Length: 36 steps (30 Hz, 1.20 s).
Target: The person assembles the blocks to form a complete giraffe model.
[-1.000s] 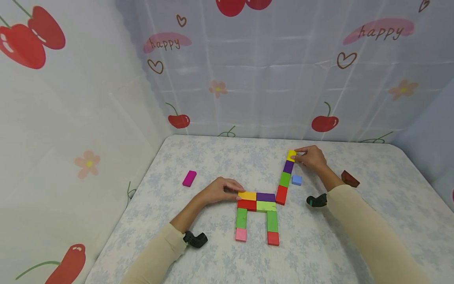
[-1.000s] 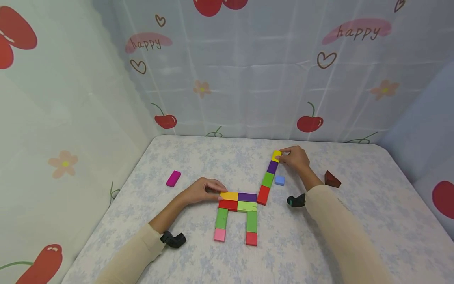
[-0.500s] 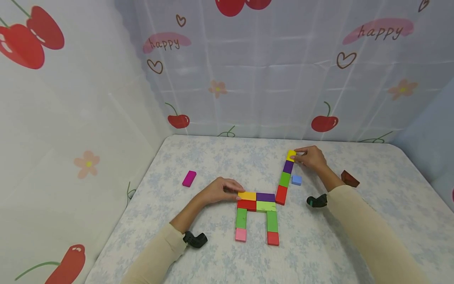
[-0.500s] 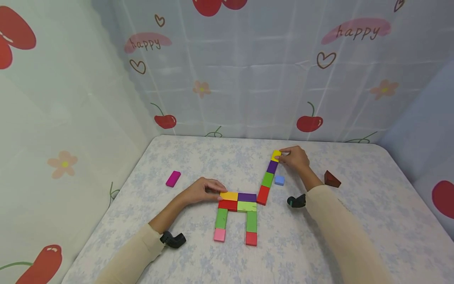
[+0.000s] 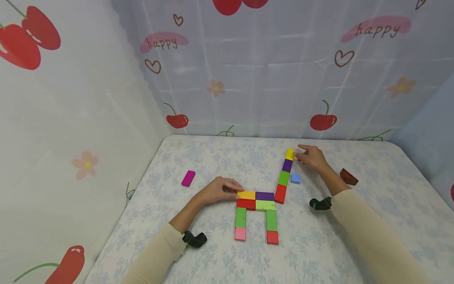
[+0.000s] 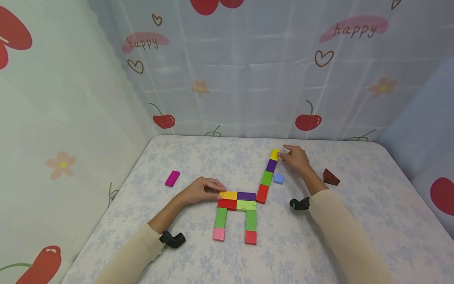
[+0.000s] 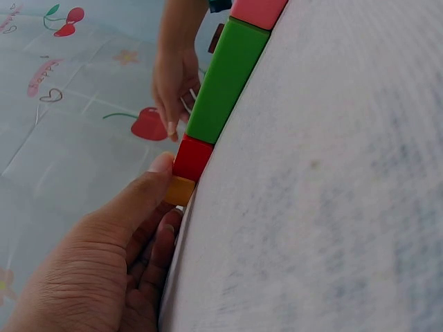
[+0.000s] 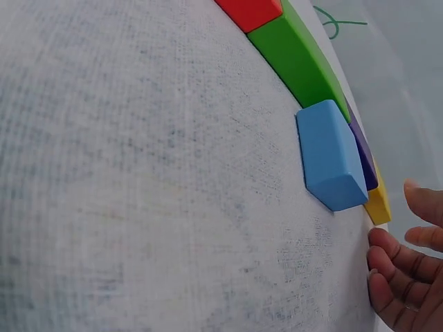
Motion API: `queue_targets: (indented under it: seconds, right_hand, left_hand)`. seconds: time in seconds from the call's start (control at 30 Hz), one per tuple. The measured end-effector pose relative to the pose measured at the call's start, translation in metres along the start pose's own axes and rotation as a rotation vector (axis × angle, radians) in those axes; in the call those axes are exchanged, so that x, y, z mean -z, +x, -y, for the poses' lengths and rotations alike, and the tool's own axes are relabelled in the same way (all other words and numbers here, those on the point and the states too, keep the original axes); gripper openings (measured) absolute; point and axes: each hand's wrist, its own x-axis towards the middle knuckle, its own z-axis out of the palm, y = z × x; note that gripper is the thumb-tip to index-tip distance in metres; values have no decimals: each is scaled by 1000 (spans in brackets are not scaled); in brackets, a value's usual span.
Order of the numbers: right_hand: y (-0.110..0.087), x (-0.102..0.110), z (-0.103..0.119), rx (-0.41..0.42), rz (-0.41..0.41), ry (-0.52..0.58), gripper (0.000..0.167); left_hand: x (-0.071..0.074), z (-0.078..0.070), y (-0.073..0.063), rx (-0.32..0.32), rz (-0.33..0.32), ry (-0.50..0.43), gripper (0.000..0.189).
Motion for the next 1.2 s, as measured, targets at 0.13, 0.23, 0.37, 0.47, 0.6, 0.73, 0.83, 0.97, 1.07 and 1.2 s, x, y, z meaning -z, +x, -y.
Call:
queue_targets:
  seconds: [0.13,0.23,0.37,0.47,0.6,0.73,0.83,0.97,1.07,1.2]
  right_hand:
    - [-6,3,-1,38,12,20,64]
    - [-10,3,-2,42,12,32,63]
    - [-16,5,-1,42,20,32,62]
    - [-22,7,-1,45,30,22,60]
    - [-30,7,-1,58,38,-2,55]
    - [-38,6,-2,100,34,-21,50]
    - [-44,5,-3,133,26,-28,46]
    - [-51,4,-6,163,25,-42,41]
    - [-55,3,-7,172,32,-53,40]
    - [-60,2,-10,179,64,-63,41]
  left_hand:
    - [0,1,0,-3,-7,-8,30]
    - [0,1,-1,-9,-4,-13,30]
    - [0,0,-1,-9,0,-8,30]
    - [0,0,0,-8,0,-7,30]
    - [0,1,0,-10,-2,-6,30]
    - [-1,3,0,-1,-2,-11,30]
    - [-1,5,1,11,-3,-19,30]
    - [-2,7,1,17,-6,-21,30]
    - [-2,7,1,17,-6,-21,31]
    - [-2,7,1,18,-8,-24,30]
